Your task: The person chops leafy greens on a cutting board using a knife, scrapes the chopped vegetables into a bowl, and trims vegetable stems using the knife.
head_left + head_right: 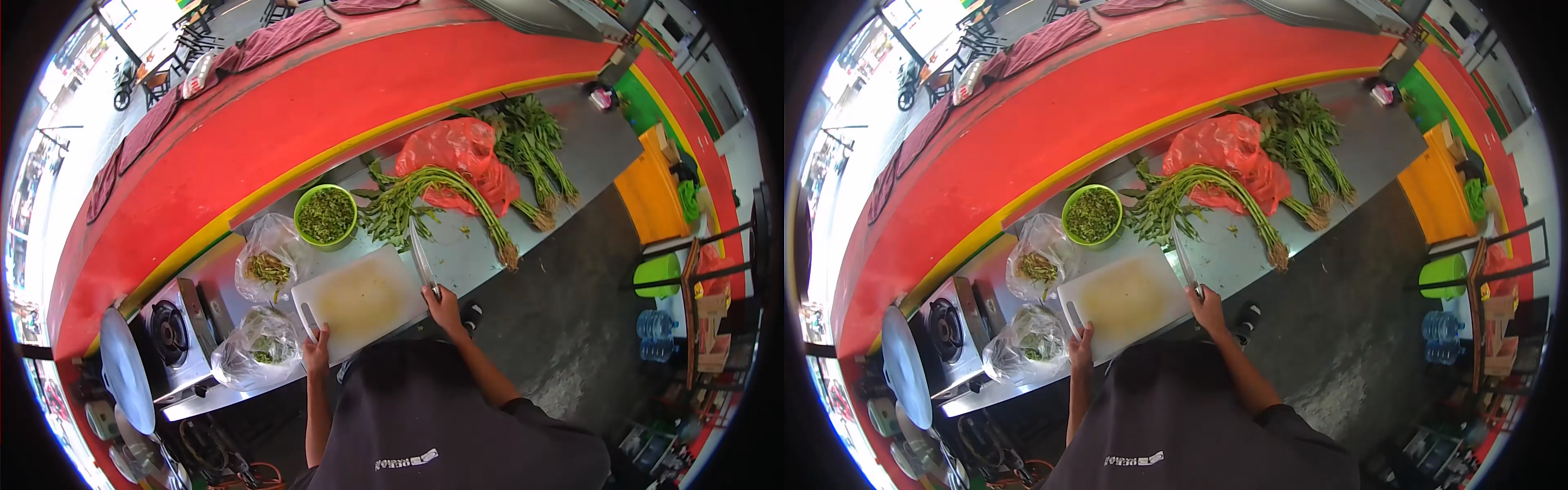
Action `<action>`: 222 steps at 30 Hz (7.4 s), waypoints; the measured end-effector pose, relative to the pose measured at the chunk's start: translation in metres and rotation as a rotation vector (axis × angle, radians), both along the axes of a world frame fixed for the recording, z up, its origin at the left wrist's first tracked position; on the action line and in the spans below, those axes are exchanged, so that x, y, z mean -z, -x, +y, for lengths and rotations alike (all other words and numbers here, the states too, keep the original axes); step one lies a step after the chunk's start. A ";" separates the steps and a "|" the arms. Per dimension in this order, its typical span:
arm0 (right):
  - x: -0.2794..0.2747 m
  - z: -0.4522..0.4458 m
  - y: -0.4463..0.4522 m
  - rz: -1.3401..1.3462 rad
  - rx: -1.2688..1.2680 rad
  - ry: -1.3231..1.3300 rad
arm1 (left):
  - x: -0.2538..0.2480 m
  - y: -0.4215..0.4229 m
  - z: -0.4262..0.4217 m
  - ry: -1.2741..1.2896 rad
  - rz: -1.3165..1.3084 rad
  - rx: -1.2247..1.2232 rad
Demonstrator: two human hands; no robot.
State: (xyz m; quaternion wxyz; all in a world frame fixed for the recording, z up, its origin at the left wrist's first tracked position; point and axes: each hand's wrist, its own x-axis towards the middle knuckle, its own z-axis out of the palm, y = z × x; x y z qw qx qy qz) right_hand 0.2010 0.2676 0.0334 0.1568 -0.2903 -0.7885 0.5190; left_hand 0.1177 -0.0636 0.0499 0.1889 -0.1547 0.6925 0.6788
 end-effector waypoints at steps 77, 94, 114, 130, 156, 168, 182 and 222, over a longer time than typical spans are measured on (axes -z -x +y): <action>0.047 0.309 -0.041 -0.107 0.001 -0.144 | -0.076 -0.076 0.441 -0.317 0.165 0.239; -0.050 0.211 -0.070 0.083 -0.122 0.872 | -0.064 -0.108 0.404 -0.027 0.309 0.259; -0.075 0.272 -0.108 0.144 -0.344 0.861 | -0.105 -0.007 0.420 -0.581 0.256 0.224; -0.051 0.274 -0.132 0.331 -0.166 1.038 | -0.183 0.068 0.407 -0.683 0.309 0.143; 0.023 0.203 -0.061 0.414 0.124 -0.335 | -0.179 0.044 0.328 -0.455 0.364 0.416; 0.019 0.247 -0.005 -0.476 -0.178 -0.499 | -0.212 0.037 0.248 -0.496 0.318 0.372; 0.036 0.243 0.010 -0.373 0.075 -0.471 | -0.294 0.043 0.145 -0.725 0.388 0.261; -0.017 -0.006 -0.126 -0.004 -0.116 0.102 | 0.040 -0.036 0.141 0.702 0.897 0.523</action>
